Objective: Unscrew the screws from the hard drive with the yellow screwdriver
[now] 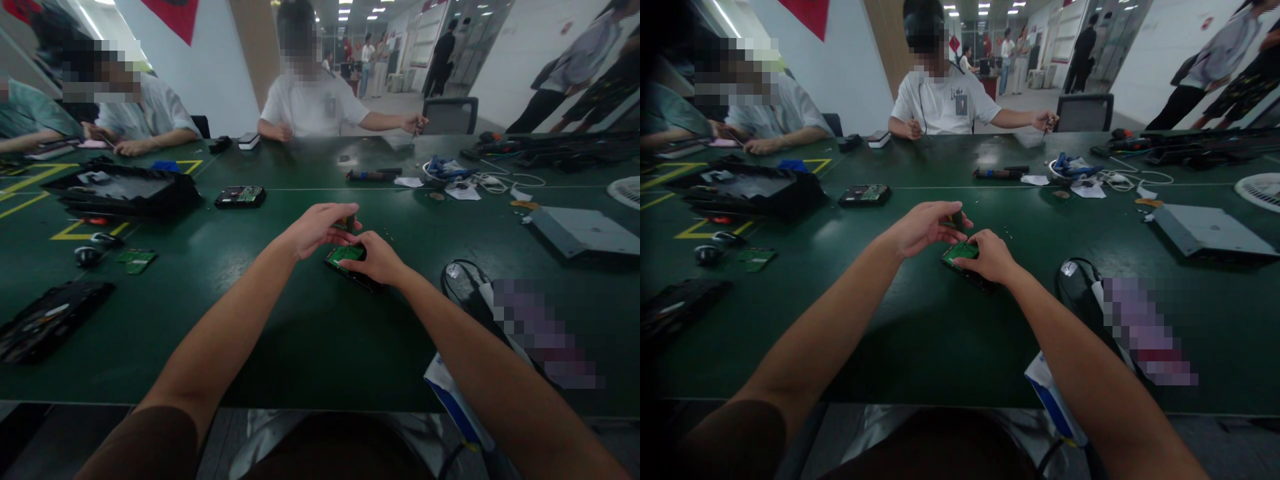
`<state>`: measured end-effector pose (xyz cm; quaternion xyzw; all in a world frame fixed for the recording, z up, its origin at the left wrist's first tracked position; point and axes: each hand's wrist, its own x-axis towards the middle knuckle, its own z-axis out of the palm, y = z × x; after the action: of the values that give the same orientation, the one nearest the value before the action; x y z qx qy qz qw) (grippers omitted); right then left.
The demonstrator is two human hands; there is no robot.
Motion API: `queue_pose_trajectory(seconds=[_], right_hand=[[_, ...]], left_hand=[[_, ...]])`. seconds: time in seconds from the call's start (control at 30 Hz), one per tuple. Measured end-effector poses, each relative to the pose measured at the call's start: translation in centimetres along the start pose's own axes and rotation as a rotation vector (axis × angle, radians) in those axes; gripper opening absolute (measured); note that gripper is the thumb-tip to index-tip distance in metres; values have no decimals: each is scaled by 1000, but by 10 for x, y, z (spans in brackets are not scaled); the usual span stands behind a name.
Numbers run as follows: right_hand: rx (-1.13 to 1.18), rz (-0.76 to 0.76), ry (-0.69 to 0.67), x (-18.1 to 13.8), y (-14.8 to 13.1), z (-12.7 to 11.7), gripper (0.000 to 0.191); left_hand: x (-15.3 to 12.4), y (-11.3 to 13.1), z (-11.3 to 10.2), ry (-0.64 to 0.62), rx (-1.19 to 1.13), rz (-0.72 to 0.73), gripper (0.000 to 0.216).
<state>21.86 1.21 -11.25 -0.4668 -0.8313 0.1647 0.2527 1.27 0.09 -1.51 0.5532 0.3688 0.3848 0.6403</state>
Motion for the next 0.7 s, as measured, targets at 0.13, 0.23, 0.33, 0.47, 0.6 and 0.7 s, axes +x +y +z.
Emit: queue_pose_trajectory(seconds=[0.13,0.23,0.33,0.47,0.6,0.7], right_hand=[[0,1,7,-1,2,1,55],[4,19,13,-1,2,2,55],[4,23,5,-1,0,1,49],[6,0,-11,0,-1,-1,45],[-9,17,-10,0,-2,-1,50],[-6,17,-6,-1,-1,0,53]], left_hand=[[-1,2,-1,35,42,9,34],[-2,3,-1,25,56,-7,35],[-3,3,1,-39,26,-30,34],[-2,2,0,-48,-29,-48,33],[-1,2,-3,26,-22,-36,31],[0,3,-4,70,8,-37,32]])
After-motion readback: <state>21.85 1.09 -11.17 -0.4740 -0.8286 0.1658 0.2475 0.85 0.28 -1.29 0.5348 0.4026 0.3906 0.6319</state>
